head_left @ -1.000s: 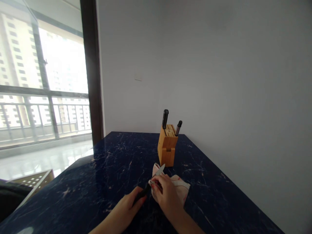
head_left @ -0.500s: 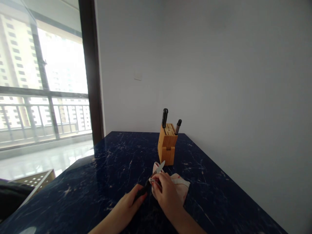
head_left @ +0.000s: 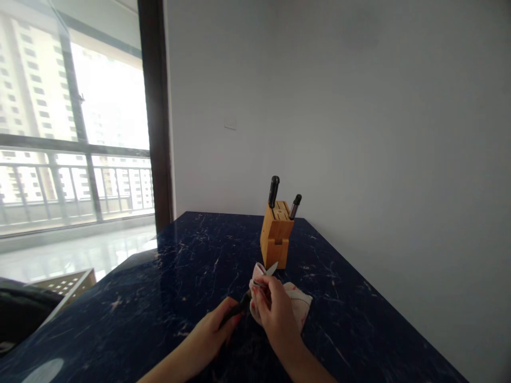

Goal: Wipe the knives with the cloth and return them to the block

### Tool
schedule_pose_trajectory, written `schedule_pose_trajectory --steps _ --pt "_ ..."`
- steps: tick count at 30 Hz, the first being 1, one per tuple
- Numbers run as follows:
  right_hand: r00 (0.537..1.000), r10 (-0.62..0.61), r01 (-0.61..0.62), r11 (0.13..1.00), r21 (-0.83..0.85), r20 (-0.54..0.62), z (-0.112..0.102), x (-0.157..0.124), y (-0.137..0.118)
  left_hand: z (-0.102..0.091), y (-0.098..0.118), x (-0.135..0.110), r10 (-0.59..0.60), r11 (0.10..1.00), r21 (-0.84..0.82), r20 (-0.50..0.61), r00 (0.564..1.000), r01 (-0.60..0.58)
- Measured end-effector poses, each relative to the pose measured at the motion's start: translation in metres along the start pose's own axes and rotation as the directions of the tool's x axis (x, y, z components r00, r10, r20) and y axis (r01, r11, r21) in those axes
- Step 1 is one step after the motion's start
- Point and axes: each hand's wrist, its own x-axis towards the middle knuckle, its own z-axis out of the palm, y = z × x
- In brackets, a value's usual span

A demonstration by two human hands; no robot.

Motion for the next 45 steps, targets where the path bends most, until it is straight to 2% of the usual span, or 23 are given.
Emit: schedule_pose_trajectory --steps 4,9,22,30,33,39,45 --pt "0.997 -0.047 0.049 0.998 -0.033 0.058 -0.0017 -0.0008 0.0 0.0 0.0007 -0.0002 0.015 0.999 0.049 -0.023 1.0 -0.014" --pt "0.993 -0.042 0.048 0.997 -0.055 0.115 -0.0024 -0.0022 0.0002 0.0003 0.0014 -0.0001 0.031 0.994 0.101 -0.02 0.999 -0.029" --pt "0.998 0.07 -0.07 0.997 0.038 0.002 0.0015 -0.0016 0.0034 0.0016 0.0048 -0.0014 -0.009 0.996 0.092 -0.034 0.999 0.012" --pt "0.995 -0.056 0.062 0.995 -0.074 0.087 0.001 -0.0025 0.0 -0.0001 0.0029 -0.0017 0.025 0.992 0.126 -0.031 0.999 -0.021" --pt "0.997 -0.036 0.042 0.996 -0.082 0.067 0.0013 -0.0026 0.0012 -0.0011 0.0023 -0.0009 0.023 0.992 0.121 -0.024 0.999 -0.02" --pt "0.997 0.037 -0.038 0.999 0.011 0.067 0.0022 -0.0029 0.0006 -0.0006 -0.0002 0.0008 0.019 0.992 0.124 -0.027 0.999 -0.015" --pt "0.995 0.003 0.003 0.998 -0.055 0.102 0.0004 -0.001 0.0023 -0.0009 0.0029 -0.0027 0.066 0.978 0.199 -0.038 0.997 -0.057"
